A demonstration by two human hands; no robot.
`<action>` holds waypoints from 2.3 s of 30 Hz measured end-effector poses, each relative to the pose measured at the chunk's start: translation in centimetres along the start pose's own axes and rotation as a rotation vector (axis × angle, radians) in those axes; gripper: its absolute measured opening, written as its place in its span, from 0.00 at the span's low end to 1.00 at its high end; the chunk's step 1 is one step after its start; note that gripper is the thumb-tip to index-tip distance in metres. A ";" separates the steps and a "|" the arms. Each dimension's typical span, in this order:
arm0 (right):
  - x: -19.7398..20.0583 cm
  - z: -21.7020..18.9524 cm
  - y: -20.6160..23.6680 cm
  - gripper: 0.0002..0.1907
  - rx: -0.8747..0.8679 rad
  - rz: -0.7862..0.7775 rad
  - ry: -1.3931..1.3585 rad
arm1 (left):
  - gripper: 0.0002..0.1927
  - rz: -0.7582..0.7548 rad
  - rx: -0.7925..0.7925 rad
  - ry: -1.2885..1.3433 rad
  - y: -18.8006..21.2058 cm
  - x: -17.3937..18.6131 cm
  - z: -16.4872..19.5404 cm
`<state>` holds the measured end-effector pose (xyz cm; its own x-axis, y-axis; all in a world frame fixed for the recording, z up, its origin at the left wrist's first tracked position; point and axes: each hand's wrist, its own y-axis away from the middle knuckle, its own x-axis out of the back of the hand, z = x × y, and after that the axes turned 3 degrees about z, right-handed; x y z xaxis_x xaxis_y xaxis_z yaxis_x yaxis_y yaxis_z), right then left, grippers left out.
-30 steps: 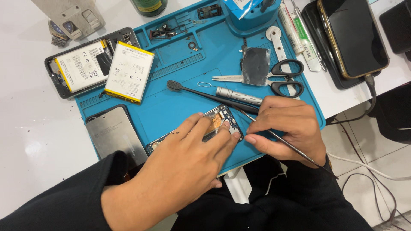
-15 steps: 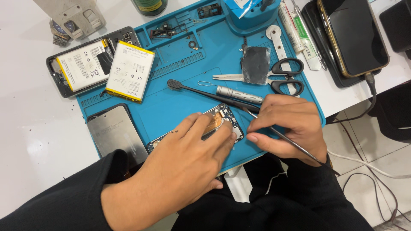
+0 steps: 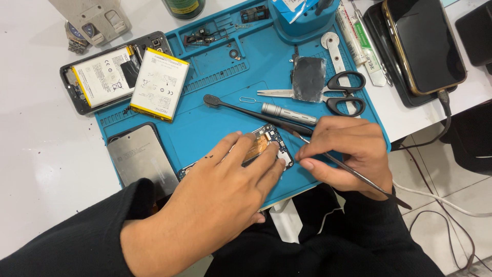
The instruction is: The person works on a disassembled smartphone on a blue repair mat, holding the phone frame and using a brush and metal pick to clean and work on the internal board and battery compartment. They reposition the phone repeatedly, lift the board area with the pick, and handle the frame and screen assembly while other phones and batteries sit on the bench.
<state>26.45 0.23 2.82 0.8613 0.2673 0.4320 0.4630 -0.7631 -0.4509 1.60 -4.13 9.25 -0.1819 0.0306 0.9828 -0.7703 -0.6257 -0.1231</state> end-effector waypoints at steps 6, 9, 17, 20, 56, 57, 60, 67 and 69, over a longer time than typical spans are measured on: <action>0.0 -0.1 -0.4 0.07 0.037 -0.079 0.030 | 0.48 -0.013 0.020 0.007 0.0 0.1 0.0; -0.1 -0.2 -0.5 0.08 0.040 -0.079 0.030 | 0.47 -0.026 0.027 0.034 0.0 0.1 0.0; -0.3 -0.5 -0.8 0.09 0.042 -0.085 0.124 | 0.49 -0.049 0.016 0.030 0.2 -0.6 -0.1; -0.3 -0.5 -0.9 0.08 0.056 -0.091 0.143 | 0.49 -0.047 0.018 0.049 0.3 -0.8 -0.2; 0.0 0.9 0.6 0.07 -0.073 0.127 0.037 | 0.45 0.014 -0.012 0.064 -0.5 -0.5 -0.4; -0.1 0.8 0.6 0.07 -0.075 0.123 0.035 | 0.44 -0.008 -0.003 0.081 -0.6 -0.5 -0.4; -0.1 0.7 0.6 0.06 -0.074 0.122 0.046 | 0.43 -0.039 -0.006 0.073 -0.7 -0.5 -0.2; 0.0 0.6 0.5 0.08 -0.102 0.141 0.065 | 0.46 0.000 -0.004 0.060 -0.7 -0.4 -0.2; -0.1 0.6 0.5 0.08 -0.108 0.151 0.062 | 0.46 0.001 -0.011 0.040 -0.5 -0.4 -0.4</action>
<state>26.71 0.17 2.10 0.9031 0.1111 0.4149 0.3018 -0.8514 -0.4290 1.84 -3.52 8.84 -0.2067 0.0613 0.9765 -0.7767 -0.6172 -0.1256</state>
